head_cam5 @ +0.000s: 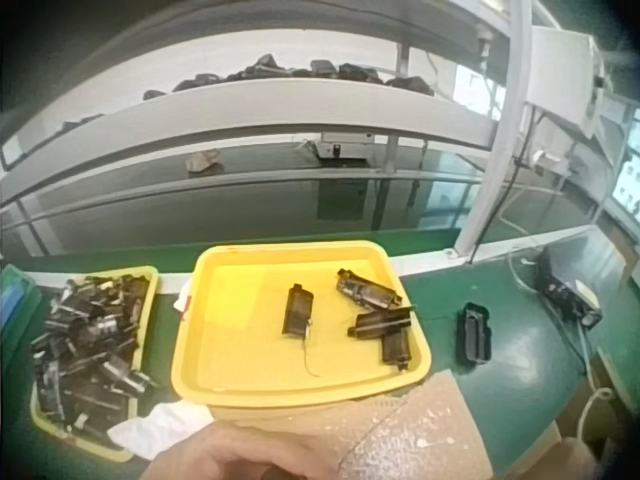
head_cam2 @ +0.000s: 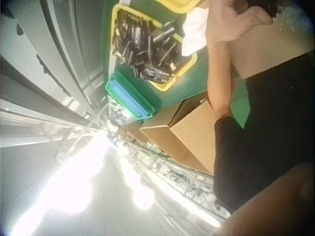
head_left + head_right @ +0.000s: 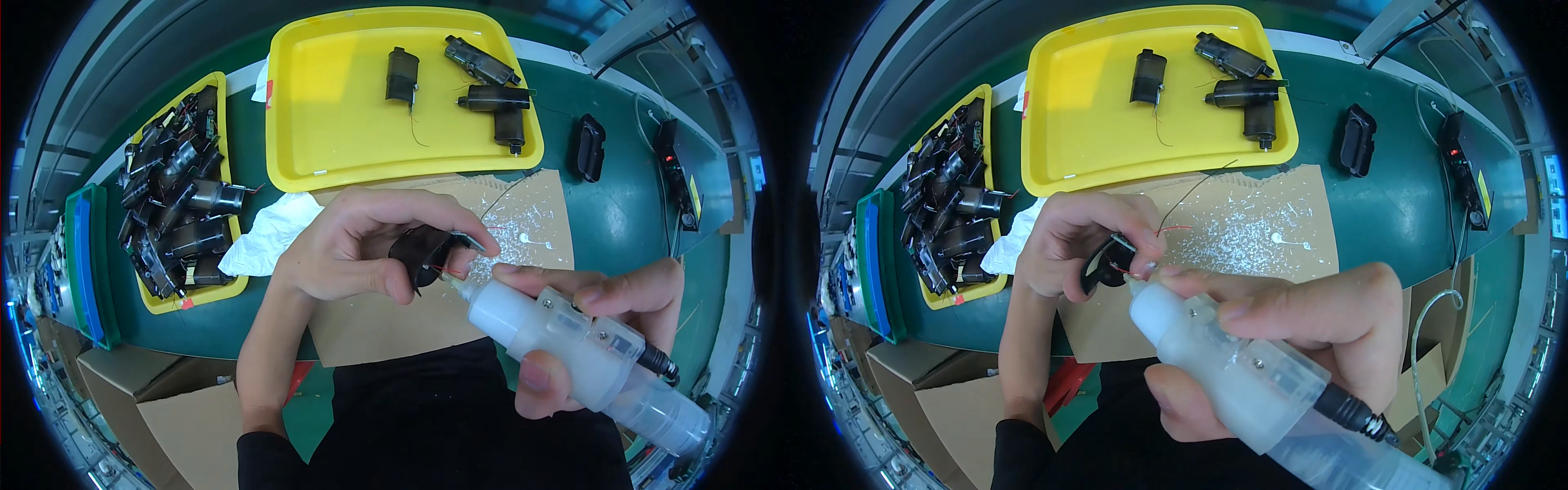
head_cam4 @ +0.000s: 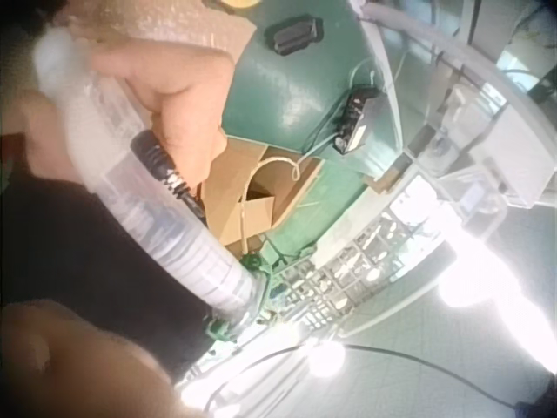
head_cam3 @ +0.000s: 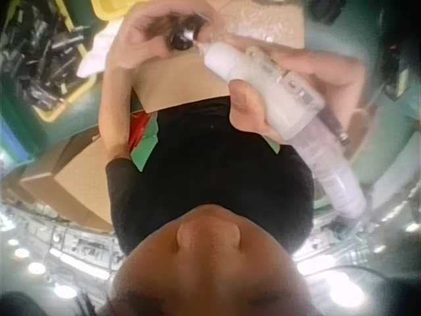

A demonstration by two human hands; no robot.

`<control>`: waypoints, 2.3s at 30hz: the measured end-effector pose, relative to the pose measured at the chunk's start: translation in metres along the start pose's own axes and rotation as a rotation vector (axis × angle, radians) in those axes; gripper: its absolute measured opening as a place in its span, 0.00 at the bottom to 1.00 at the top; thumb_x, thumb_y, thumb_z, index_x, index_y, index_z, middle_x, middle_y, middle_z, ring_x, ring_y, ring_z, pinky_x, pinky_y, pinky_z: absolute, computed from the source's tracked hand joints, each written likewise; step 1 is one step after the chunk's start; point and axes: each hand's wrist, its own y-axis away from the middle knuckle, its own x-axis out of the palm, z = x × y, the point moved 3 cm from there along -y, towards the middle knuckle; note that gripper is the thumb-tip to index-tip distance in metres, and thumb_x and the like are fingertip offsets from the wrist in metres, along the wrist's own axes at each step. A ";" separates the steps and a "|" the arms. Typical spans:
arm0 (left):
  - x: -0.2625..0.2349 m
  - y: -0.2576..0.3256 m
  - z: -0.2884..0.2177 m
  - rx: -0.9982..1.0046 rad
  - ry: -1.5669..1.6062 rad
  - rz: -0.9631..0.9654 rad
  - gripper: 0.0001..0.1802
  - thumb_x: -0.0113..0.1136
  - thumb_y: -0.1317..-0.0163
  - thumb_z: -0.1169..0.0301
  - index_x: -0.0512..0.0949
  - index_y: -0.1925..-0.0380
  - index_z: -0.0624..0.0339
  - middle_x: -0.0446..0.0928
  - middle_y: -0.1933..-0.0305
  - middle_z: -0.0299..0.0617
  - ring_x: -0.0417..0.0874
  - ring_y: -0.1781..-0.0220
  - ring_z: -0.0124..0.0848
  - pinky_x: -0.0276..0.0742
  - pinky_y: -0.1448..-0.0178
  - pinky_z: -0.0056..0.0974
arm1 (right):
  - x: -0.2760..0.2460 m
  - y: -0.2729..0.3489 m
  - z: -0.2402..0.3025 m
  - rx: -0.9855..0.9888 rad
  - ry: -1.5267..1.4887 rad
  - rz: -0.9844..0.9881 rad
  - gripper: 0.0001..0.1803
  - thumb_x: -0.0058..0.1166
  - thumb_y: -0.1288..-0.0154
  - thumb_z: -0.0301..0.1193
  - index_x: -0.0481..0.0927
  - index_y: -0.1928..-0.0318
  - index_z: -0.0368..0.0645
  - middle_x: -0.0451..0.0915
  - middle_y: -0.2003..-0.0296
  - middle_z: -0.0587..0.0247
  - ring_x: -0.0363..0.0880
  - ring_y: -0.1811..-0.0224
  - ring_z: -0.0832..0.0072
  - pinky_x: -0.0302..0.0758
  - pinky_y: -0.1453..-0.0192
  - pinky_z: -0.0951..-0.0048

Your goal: The person uses a syringe to apply a clear liquid to small black cylindrical components with wires. They pick each component from a yellow tray, apply the liquid, and place it back. Later, they transfer a large batch of these components from a cardboard box into a blue tray.

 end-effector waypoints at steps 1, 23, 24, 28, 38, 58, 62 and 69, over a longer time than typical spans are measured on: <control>-0.001 0.000 0.000 0.008 -0.017 -0.005 0.38 0.71 0.53 0.45 0.77 0.57 0.72 0.77 0.68 0.46 0.76 0.68 0.32 0.71 0.64 0.34 | 0.001 0.000 -0.001 -0.002 -0.011 -0.021 0.33 0.59 0.45 0.51 0.57 0.61 0.37 0.80 0.70 0.45 0.82 0.68 0.65 0.80 0.56 0.69; -0.101 0.150 -0.173 0.260 -1.689 -1.064 0.15 0.58 0.39 0.75 0.76 0.51 0.64 0.79 0.54 0.44 0.79 0.53 0.31 0.72 0.47 0.33 | 0.055 0.042 -0.100 0.492 -0.260 -0.119 0.17 0.59 0.44 0.21 0.66 0.58 0.37 0.82 0.64 0.47 0.82 0.57 0.69 0.76 0.52 0.74; -0.113 0.171 -0.171 0.255 -1.581 -1.185 0.15 0.56 0.37 0.74 0.76 0.50 0.64 0.79 0.54 0.43 0.78 0.52 0.31 0.70 0.45 0.33 | 0.057 0.041 -0.101 0.499 -0.275 -0.115 0.17 0.59 0.44 0.21 0.66 0.58 0.37 0.82 0.64 0.47 0.82 0.57 0.70 0.76 0.52 0.74; -0.137 0.207 -0.150 0.110 -1.689 -1.229 0.17 0.55 0.35 0.70 0.75 0.48 0.63 0.77 0.49 0.44 0.76 0.45 0.34 0.66 0.38 0.35 | 0.057 0.040 -0.104 0.478 -0.286 -0.097 0.17 0.60 0.45 0.21 0.66 0.58 0.36 0.82 0.64 0.47 0.82 0.58 0.70 0.76 0.52 0.74; -0.097 0.120 -0.160 0.579 -1.638 -1.173 0.18 0.44 0.27 0.64 0.77 0.49 0.63 0.79 0.52 0.41 0.77 0.50 0.29 0.69 0.45 0.35 | 0.054 0.043 -0.103 0.421 -0.314 -0.120 0.18 0.64 0.46 0.22 0.70 0.58 0.38 0.83 0.63 0.51 0.82 0.57 0.75 0.77 0.53 0.77; -0.095 -0.062 -0.048 0.067 -0.710 -0.701 0.31 0.65 0.42 0.65 0.67 0.41 0.64 0.75 0.54 0.46 0.81 0.57 0.32 0.75 0.48 0.36 | 0.030 0.044 -0.095 0.244 -0.072 -0.103 0.28 0.78 0.59 0.37 0.75 0.62 0.39 0.80 0.71 0.63 0.80 0.69 0.80 0.75 0.66 0.80; -0.067 -0.024 -0.054 0.193 -0.310 -0.632 0.29 0.58 0.37 0.70 0.61 0.37 0.61 0.74 0.53 0.50 0.81 0.57 0.35 0.74 0.45 0.40 | 0.028 0.042 -0.103 0.240 -0.066 -0.183 0.32 0.80 0.64 0.41 0.75 0.62 0.39 0.80 0.72 0.64 0.79 0.70 0.79 0.74 0.64 0.79; -0.047 -0.004 -0.021 0.055 0.133 -0.456 0.25 0.41 0.29 0.63 0.60 0.35 0.61 0.75 0.57 0.46 0.77 0.56 0.35 0.71 0.50 0.38 | 0.014 0.034 -0.084 0.146 0.022 -0.351 0.24 0.73 0.54 0.37 0.73 0.64 0.36 0.79 0.74 0.64 0.76 0.72 0.82 0.71 0.66 0.82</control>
